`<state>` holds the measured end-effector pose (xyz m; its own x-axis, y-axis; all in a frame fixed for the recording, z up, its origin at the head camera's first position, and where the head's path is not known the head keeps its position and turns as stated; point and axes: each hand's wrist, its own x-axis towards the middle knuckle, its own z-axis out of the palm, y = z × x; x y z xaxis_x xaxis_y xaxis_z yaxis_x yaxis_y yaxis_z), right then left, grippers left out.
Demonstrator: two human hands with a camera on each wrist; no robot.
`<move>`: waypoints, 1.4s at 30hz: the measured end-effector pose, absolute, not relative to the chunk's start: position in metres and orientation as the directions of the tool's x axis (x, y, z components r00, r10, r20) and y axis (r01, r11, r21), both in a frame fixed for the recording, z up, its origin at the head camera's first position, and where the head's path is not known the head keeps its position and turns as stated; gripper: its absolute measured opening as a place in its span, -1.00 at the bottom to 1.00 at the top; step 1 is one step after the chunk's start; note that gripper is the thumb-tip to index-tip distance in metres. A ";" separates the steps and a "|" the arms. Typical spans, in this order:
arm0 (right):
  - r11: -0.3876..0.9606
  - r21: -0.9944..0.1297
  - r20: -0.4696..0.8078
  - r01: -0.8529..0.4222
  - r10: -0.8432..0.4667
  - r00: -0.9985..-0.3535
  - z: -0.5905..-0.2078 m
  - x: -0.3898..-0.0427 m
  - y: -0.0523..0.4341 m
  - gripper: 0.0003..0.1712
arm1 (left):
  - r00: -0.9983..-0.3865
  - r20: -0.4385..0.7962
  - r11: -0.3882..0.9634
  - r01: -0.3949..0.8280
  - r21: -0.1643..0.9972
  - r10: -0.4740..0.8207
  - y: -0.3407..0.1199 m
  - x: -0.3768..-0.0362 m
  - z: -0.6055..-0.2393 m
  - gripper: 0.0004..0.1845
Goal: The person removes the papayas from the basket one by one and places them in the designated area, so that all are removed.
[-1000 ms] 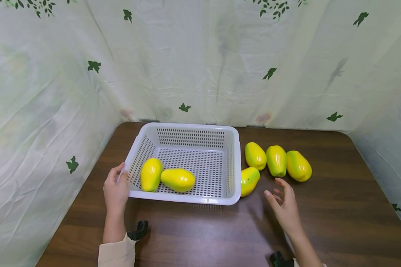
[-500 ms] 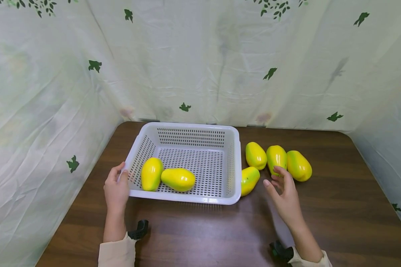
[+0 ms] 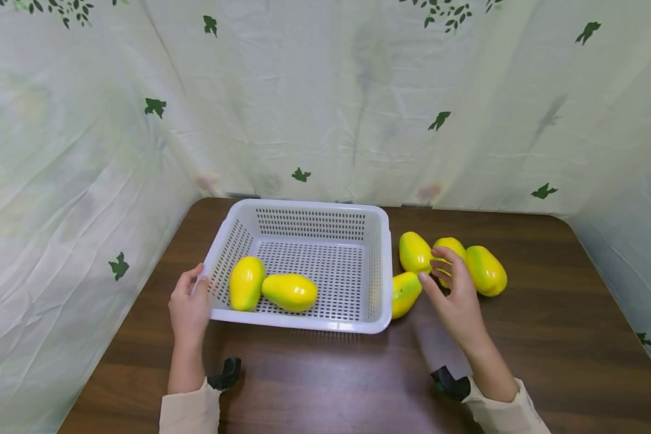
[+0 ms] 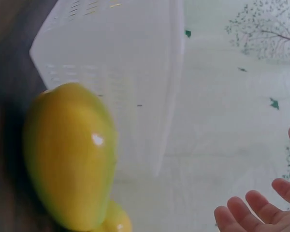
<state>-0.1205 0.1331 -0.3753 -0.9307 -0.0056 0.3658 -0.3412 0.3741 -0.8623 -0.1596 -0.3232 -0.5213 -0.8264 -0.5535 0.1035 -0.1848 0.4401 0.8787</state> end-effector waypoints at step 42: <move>0.188 -0.870 0.347 -0.456 -0.425 -0.836 -0.338 -0.198 0.037 -0.45 | -0.835 0.034 0.382 -0.214 0.899 -0.550 -0.295 -0.140 -0.471 -0.54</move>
<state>-0.1985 0.0370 -0.3381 -0.8364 -0.4247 0.3466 -0.4559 0.1880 -0.8699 -0.1402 -0.2945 -0.4709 -0.8348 -0.5495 0.0344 -0.2142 0.3816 0.8992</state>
